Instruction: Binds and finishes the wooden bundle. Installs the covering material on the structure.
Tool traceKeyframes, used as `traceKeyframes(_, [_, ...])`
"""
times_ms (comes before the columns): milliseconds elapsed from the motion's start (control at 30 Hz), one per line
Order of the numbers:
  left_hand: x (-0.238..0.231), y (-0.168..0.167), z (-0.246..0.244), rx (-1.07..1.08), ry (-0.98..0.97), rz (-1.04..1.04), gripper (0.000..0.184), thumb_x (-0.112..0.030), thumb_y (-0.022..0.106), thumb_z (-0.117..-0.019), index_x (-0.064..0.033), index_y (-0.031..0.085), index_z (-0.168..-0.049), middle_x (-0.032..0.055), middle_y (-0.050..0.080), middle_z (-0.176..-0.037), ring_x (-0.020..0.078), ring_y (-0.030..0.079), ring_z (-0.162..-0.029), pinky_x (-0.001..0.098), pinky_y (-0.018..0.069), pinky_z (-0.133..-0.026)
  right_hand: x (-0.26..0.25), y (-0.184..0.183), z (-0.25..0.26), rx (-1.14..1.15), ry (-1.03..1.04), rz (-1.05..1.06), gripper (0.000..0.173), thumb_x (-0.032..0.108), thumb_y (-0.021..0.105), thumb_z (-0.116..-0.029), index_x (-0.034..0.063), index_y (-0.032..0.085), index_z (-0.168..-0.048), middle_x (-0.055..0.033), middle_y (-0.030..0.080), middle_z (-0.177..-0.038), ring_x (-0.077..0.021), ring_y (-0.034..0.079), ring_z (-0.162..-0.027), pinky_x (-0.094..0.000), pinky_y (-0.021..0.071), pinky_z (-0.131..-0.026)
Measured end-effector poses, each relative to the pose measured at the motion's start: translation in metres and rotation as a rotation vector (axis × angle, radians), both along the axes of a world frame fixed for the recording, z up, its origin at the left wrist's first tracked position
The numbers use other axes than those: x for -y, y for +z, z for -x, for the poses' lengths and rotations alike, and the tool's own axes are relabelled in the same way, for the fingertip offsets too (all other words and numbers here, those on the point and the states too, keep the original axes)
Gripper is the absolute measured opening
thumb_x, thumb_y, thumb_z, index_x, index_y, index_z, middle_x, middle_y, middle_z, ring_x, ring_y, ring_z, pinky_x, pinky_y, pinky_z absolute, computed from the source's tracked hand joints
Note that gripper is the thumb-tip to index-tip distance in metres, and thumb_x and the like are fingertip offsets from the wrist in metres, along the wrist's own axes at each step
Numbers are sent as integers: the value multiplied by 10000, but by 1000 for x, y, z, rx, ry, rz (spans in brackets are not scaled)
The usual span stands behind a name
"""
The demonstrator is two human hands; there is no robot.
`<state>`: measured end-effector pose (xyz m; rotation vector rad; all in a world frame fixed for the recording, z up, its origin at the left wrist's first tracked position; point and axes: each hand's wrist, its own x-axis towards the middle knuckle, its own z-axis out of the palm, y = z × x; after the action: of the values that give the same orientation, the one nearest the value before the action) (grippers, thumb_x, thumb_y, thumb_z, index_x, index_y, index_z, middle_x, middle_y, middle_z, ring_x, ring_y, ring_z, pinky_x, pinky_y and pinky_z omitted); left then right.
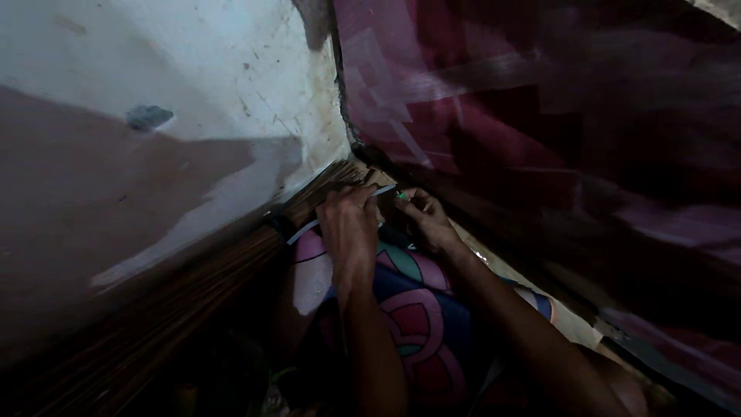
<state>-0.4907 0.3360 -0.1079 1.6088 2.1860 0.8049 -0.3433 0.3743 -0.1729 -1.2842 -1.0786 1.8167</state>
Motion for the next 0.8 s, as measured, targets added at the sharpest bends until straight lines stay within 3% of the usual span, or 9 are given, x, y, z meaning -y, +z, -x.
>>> traceKeyframes(300, [-1,-1,0,5,12,-15,146,-98,716,-944,-112,803,-1061,114,756,-1052,330,683,-1012,558,488,-910,2,5,0,65,56,-99,187,200,542,-1064,46,638,-1110,-3,616,-796,-44,540,-609,-202,475,-565])
traceKeyframes(500, [0,-1,1,3,-8,-23,152,-111,707,-954,-113,800,-1074,115,758,-1062,329,691,-1013,569,493,-901,1,8,-1,291,102,-190,303,276,432,-1103,55,639,-1089,-17,566,-797,-77,529,-665,-264,475,-623])
traceKeyframes(800, [-1,1,0,4,0,-11,147,-108,710,-952,-114,800,-1069,123,754,-1060,349,682,-1016,582,480,-907,1,12,0,431,150,-267,379,234,358,-1117,25,673,-1104,-71,627,-893,-135,578,-775,-342,499,-712])
